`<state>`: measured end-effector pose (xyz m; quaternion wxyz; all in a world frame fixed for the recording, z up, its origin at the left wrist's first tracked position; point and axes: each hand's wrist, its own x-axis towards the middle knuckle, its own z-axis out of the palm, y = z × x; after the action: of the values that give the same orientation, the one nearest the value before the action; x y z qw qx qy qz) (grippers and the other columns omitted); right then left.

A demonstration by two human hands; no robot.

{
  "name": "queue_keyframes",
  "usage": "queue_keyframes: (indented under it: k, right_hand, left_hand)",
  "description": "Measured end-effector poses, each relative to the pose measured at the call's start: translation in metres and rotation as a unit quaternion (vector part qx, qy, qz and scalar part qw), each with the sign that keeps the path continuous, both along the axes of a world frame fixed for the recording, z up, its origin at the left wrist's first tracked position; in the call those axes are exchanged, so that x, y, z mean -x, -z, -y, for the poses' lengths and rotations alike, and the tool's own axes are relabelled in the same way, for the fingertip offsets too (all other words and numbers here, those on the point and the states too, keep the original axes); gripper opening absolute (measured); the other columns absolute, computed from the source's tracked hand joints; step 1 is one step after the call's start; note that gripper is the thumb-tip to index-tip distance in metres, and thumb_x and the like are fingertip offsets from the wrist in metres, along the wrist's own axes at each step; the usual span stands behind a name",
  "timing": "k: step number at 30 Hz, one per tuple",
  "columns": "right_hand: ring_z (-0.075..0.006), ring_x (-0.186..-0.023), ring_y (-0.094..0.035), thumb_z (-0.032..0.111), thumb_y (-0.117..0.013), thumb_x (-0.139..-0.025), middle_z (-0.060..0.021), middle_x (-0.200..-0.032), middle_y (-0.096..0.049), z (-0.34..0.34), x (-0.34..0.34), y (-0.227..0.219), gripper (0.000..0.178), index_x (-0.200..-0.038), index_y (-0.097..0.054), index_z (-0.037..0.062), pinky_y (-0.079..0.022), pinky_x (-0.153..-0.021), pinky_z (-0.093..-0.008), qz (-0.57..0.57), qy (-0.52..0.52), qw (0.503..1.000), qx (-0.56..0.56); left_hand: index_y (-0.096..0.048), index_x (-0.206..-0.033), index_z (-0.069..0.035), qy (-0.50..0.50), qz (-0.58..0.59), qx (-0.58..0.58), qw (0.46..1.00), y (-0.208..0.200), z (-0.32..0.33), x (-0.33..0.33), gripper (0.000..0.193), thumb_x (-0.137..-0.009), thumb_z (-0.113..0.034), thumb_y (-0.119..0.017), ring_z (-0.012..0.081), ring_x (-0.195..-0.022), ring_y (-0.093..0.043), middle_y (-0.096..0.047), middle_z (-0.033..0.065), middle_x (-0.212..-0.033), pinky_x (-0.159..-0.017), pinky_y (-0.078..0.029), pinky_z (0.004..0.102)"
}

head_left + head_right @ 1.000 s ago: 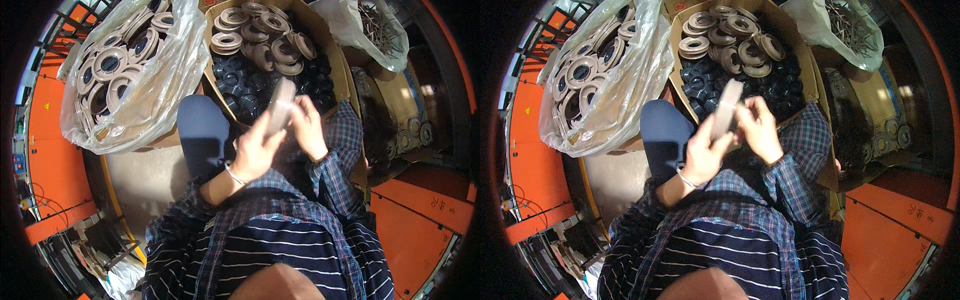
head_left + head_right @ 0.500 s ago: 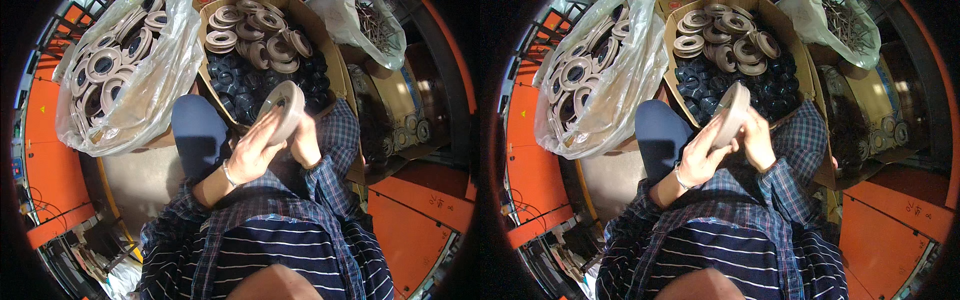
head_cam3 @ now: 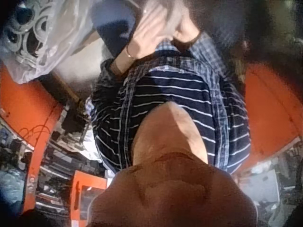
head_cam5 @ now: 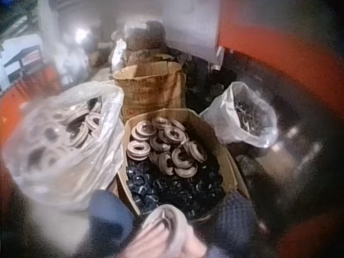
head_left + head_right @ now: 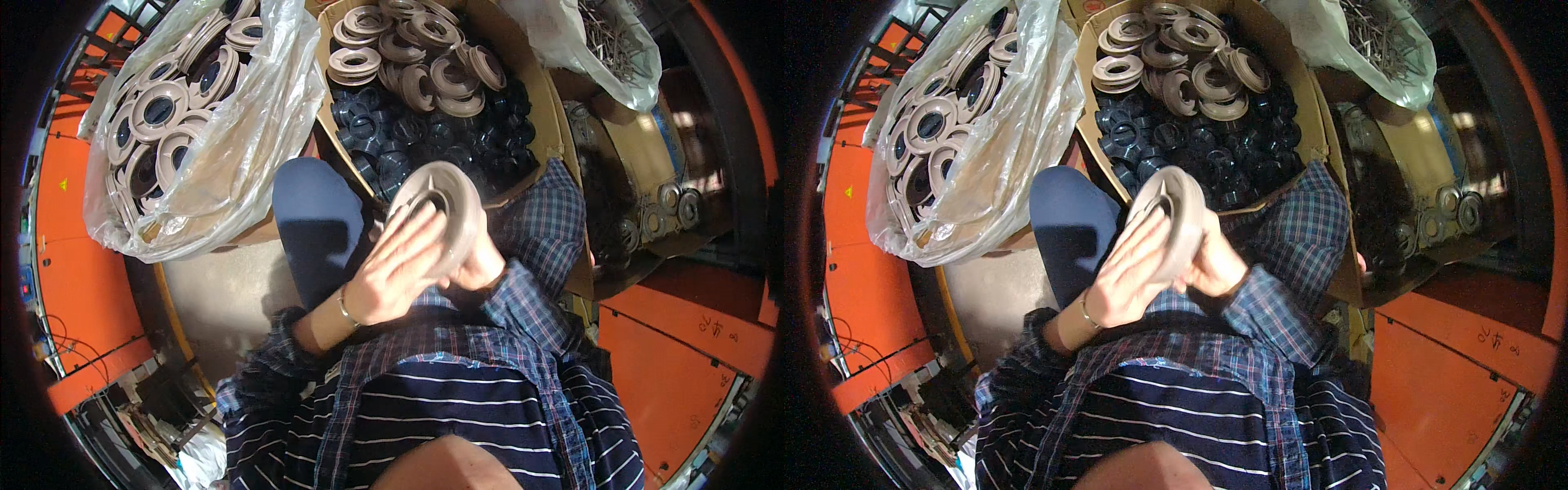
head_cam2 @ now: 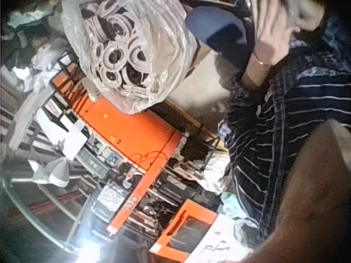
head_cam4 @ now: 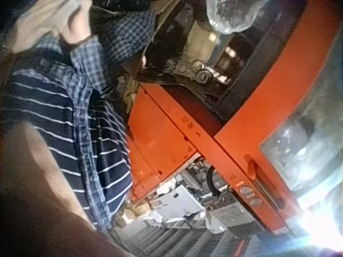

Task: The person sits on the floor and repeatedly picks a beige ring and a black cap, presses them together, and places the assembled pair into a plastic bag. The person continues this cycle throughout the clip.

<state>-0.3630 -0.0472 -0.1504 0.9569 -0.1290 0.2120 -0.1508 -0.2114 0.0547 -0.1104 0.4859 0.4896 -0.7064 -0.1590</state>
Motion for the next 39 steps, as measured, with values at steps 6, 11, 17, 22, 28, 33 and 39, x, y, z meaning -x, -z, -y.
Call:
queue_keyframes:
  k: [6,11,17,22,28,33,39]
  right_hand:
    - [-0.0205,-0.086,-0.069,0.057,-0.041,-0.102,-0.0143,-0.11,-0.07,-0.014,-0.014,-0.012,0.06,-0.123,-0.064,0.0052,-0.058,-0.068,-0.0332,0.096,-0.081,0.988,-0.085]
    - [-0.0257,-0.066,-0.069,0.058,-0.046,-0.1,-0.016,-0.078,-0.072,0.073,-0.042,0.024,0.063,-0.093,-0.071,0.0008,-0.055,-0.06,-0.0367,-0.275,-0.118,0.795,0.528]
    - [-0.038,-0.095,-0.068,0.039,-0.07,-0.086,-0.021,-0.109,-0.064,0.14,-0.04,0.121,0.053,-0.119,-0.054,0.0007,-0.056,-0.079,-0.0454,-0.575,-0.211,0.371,0.698]
    - [-0.0406,-0.099,-0.066,0.027,-0.068,-0.086,-0.0221,-0.107,-0.066,0.142,-0.043,0.148,0.044,-0.119,-0.053,0.0023,-0.054,-0.083,-0.0491,-0.56,-0.255,0.399,0.68]
    - [-0.0408,-0.098,-0.066,0.021,-0.074,-0.079,-0.0214,-0.105,-0.067,0.151,-0.035,0.115,0.041,-0.111,-0.056,0.0035,-0.054,-0.082,-0.0489,-0.528,-0.203,0.443,0.696]
    - [-0.0408,-0.095,-0.066,0.02,-0.072,-0.084,-0.0219,-0.101,-0.067,0.164,-0.035,0.088,0.033,-0.109,-0.057,0.0046,-0.053,-0.08,-0.0489,-0.532,-0.103,0.449,0.711]
    - [-0.032,-0.082,-0.068,0.01,-0.066,-0.09,-0.0181,-0.093,-0.069,0.162,-0.039,0.039,0.022,-0.111,-0.065,0.0015,-0.052,-0.075,-0.0337,-0.419,0.204,0.691,0.553]
  left_hand:
    - [-0.06,-0.118,-0.008,0.169,0.258,-0.035,0.951,-0.027,-0.036,-0.055,0.03,-0.092,-0.021,-0.065,0.0335,-0.132,-0.052,-0.058,0.0135,-0.136,-0.114,-0.034,0.0593]
    - [-0.053,-0.134,0.003,-0.285,0.292,0.056,0.911,-0.088,-0.02,-0.162,0.044,-0.093,-0.012,-0.063,0.033,-0.12,-0.058,-0.058,0.0204,-0.132,-0.102,-0.044,0.0418]
    - [-0.051,-0.137,0.002,-0.438,0.354,0.188,0.805,-0.116,0.084,-0.228,0.062,-0.085,-0.019,-0.077,0.0322,-0.13,-0.048,-0.053,0.0221,-0.137,-0.111,-0.035,0.0421]
    - [-0.056,-0.13,0.0,-0.219,0.244,-0.06,0.943,0.057,0.242,-0.125,0.06,-0.082,-0.031,-0.075,0.0348,-0.12,-0.058,-0.062,0.019,-0.128,-0.104,-0.044,0.0451]
    - [-0.059,-0.122,0.003,-0.371,-0.071,-0.442,0.814,0.19,0.309,-0.093,0.059,-0.081,-0.036,-0.075,0.0432,-0.118,-0.059,-0.064,0.0287,-0.121,-0.099,-0.049,0.0471]
    - [-0.067,-0.105,0.002,-0.37,-0.035,-0.36,0.856,0.179,0.294,-0.107,0.042,-0.078,-0.031,-0.069,0.0452,-0.109,-0.063,-0.067,0.0289,-0.112,-0.089,-0.054,0.0474]
    - [-0.061,-0.104,0.003,-0.057,-0.469,-0.298,0.83,0.08,0.244,-0.128,0.018,-0.09,-0.007,-0.064,0.0189,-0.084,-0.07,-0.068,0.0157,-0.099,-0.074,-0.059,0.0314]
